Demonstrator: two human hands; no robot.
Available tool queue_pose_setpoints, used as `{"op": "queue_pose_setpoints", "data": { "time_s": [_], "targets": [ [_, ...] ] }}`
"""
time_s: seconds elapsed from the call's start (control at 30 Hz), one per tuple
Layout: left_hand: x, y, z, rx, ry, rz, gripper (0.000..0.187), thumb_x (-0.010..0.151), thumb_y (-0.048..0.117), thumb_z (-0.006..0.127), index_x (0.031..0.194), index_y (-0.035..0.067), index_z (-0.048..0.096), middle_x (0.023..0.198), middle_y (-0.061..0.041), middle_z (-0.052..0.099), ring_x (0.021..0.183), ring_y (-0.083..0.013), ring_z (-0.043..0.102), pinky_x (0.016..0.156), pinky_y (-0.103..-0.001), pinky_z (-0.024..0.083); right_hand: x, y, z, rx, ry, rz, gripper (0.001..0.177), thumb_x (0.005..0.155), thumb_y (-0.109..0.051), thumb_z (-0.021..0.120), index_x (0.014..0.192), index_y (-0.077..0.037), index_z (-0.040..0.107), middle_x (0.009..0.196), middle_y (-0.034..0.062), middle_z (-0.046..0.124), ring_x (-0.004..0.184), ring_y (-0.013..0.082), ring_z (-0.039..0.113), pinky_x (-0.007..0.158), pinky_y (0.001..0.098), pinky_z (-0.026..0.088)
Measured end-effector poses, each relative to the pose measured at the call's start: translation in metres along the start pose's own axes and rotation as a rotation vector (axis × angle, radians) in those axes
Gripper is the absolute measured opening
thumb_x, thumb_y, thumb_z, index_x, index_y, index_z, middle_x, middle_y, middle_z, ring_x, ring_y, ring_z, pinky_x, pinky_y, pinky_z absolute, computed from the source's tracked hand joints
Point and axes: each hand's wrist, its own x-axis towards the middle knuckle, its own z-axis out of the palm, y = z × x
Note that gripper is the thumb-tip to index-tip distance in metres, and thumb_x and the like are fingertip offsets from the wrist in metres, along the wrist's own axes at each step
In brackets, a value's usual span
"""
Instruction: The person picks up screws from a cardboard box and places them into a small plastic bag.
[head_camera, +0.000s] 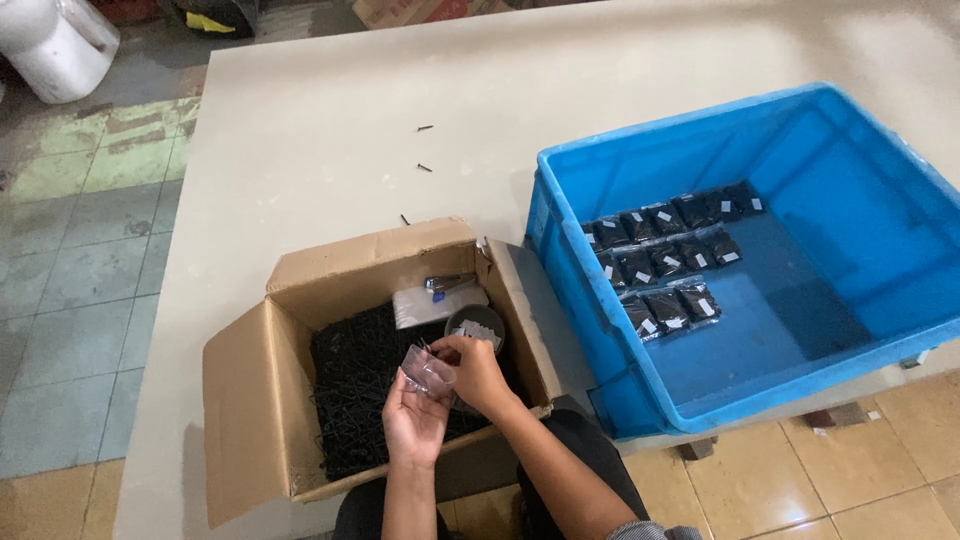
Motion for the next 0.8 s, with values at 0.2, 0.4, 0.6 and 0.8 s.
{"op": "queue_pose_setpoints", "data": {
  "time_s": [0.2,0.4,0.6,0.8],
  "targets": [
    [-0.017,0.001,0.024,-0.013,0.072,0.0,0.053,0.113,0.036,0.06,0.154,0.004,0.068,0.149,-0.017,0.075,0.13,-0.0302,0.072,0.105,-0.042,0.058,0.0,0.003,0.002,0.059,0.038,0.158,0.008,0.096,-0.017,0.093,0.092,-0.012,0.088,0.083,0.0009,0.084,0.073,0.0073,0.072,0.062,0.028,0.056],
    [-0.017,-0.001,0.024,0.047,0.056,0.023,0.051,0.115,0.038,0.057,0.152,0.005,0.068,0.144,-0.018,0.076,0.125,-0.0315,0.072,0.103,-0.043,0.056,0.003,0.003,0.003,0.023,-0.003,0.193,0.027,0.101,-0.036,0.088,0.097,-0.009,0.089,0.086,0.0034,0.084,0.074,0.0108,0.073,0.064,0.0321,0.056],
    [-0.013,0.0,0.023,0.027,0.1,-0.001,0.047,0.113,0.036,0.058,0.147,0.006,0.068,0.147,-0.02,0.075,0.131,-0.034,0.071,0.11,-0.046,0.055,0.005,0.012,0.001,-0.051,-0.057,0.05,0.018,0.104,-0.026,0.079,0.096,-0.01,0.082,0.086,0.0031,0.077,0.075,0.0147,0.067,0.065,0.0336,0.052],
    [-0.026,0.007,0.043,0.076,0.094,-0.053,0.06,0.112,0.038,0.057,0.159,0.0,0.065,0.158,-0.018,0.073,0.135,-0.0273,0.071,0.106,-0.037,0.058,0.008,0.022,-0.006,0.017,-0.17,0.134,0.014,0.101,-0.02,0.086,0.091,-0.013,0.079,0.082,-0.0014,0.075,0.072,0.0081,0.061,0.063,0.0297,0.049]
  ]
}}
